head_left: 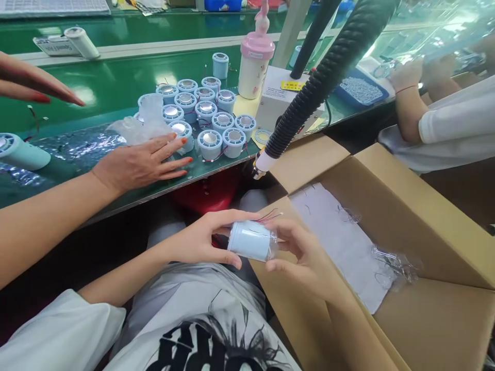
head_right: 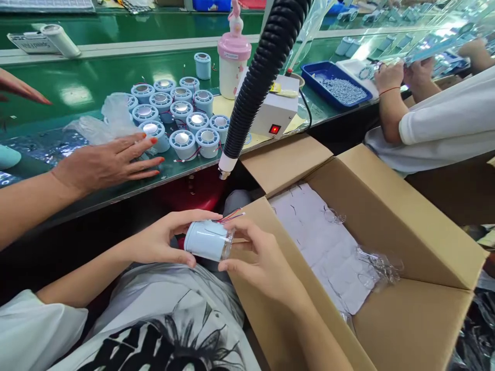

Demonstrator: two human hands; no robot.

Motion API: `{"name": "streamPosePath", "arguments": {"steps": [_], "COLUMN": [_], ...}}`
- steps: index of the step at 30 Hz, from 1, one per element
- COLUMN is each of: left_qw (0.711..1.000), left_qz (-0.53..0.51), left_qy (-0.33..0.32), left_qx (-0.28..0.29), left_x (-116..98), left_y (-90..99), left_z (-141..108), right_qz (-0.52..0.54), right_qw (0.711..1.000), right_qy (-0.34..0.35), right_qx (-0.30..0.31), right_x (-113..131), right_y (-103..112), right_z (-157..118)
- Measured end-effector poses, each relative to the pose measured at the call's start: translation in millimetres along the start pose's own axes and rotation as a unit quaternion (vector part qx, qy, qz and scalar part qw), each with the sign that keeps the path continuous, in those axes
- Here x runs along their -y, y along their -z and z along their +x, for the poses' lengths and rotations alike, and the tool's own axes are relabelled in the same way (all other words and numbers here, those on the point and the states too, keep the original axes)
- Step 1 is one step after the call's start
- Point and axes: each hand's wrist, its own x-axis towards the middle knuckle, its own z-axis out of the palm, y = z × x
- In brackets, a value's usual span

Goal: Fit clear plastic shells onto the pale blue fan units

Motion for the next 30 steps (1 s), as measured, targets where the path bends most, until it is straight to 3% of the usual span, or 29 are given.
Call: {"name": "streamPosePath", "arguments": {"steps": [16,25,30], "left_qw": [0.989,0.992,0.989], "left_qz": [0.123,0.106,0.117], "left_qy": [-0.079,-0.063,-0.091], "left_qx": [0.003,0.0,0.01], "left_x": [0.9,2.0,4.3], "left_y": [5.3,6.7,9.4], "left_z": [-6.1,-9.5,-8.8], "right_qz": [0.169,0.235,0.258], "right_qw": [0.979,0.953,0.94], "right_qy": [-0.114,-0.193,-0.223], "right_qx": [-0.01,0.01,0.02], "right_x": [1.4,-7.4,-7.0], "right_y": [-10.8,-17.5,-21.6], "right_z": [7.5,8.2,13.0]}}
